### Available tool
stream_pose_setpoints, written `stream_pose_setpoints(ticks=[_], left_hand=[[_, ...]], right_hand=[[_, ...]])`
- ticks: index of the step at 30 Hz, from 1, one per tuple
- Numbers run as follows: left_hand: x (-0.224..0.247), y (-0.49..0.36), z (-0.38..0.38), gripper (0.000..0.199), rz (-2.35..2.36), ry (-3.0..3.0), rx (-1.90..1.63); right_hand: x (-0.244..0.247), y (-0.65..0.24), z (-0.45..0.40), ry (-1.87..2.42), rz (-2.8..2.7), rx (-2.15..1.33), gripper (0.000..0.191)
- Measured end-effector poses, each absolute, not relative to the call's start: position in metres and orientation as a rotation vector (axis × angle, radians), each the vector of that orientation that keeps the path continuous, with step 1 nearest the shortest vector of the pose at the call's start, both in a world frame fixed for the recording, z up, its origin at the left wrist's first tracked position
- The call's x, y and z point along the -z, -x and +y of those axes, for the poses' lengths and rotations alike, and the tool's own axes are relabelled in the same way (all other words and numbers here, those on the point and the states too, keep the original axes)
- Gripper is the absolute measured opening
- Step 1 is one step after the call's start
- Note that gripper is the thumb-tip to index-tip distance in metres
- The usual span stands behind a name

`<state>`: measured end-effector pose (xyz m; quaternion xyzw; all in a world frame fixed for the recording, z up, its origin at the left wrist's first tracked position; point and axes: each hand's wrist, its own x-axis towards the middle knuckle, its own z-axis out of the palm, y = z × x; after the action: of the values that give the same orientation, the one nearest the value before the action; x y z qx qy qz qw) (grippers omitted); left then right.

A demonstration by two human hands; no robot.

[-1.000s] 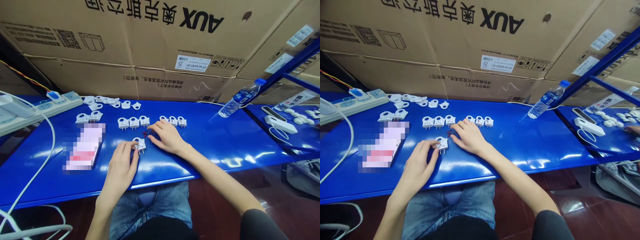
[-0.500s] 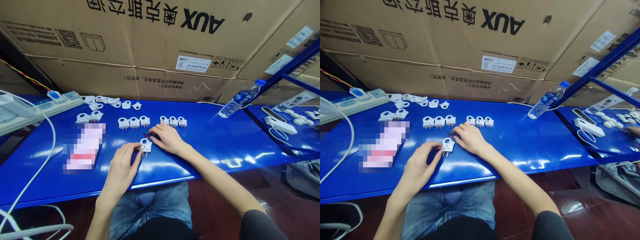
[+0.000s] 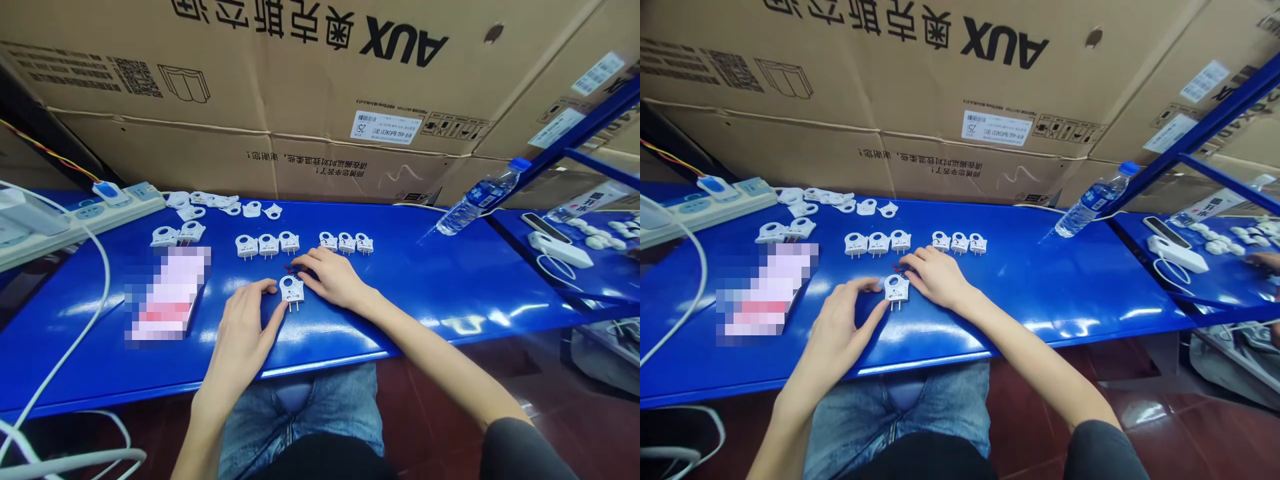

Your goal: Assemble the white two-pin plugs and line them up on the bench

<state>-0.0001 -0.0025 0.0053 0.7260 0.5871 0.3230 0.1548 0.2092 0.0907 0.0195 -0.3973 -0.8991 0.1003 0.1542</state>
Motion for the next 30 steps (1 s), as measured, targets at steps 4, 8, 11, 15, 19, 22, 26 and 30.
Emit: stream_pose_setpoints(ticks=[4, 8, 11, 15, 19, 22, 26, 30], left_hand=[[-0.006, 0.000, -0.003, 0.036, 1.687, -2.083, -0.910], [-0.005, 0.001, -0.003, 0.035, 1.665, -2.130, -0.921], [-0.005, 0.001, -0.003, 0.034, 1.650, -2.160, -0.919], [-0.005, 0.001, -0.003, 0.032, 1.606, -2.181, -0.911], [-0.004, 0.001, -0.003, 0.031, 1.555, -2.201, -0.929], [-0.003, 0.001, -0.004, 0.031, 1.528, -2.197, -0.969], [-0.003, 0.001, -0.004, 0.030, 1.536, -2.183, -0.972], [-0.004, 0.001, -0.003, 0.031, 1.549, -2.178, -0.954]], right_hand=[[-0.016, -0.208, 0.091, 1.117, -2.574, -0.283, 0.023], [-0.015, -0.208, 0.091, 1.110, -2.543, -0.288, 0.016], [-0.019, -0.210, 0.091, 1.115, -2.462, -0.323, 0.014], [-0.023, -0.212, 0.089, 1.046, -2.305, -0.477, 0.010], [-0.025, -0.212, 0.088, 0.953, -2.216, -0.667, 0.008], [-0.025, -0.212, 0.088, 0.899, -2.275, -0.752, 0.010], [-0.027, -0.214, 0.088, 0.830, -2.387, -0.760, 0.015], [-0.029, -0.217, 0.089, 0.788, -2.478, -0.742, 0.016]])
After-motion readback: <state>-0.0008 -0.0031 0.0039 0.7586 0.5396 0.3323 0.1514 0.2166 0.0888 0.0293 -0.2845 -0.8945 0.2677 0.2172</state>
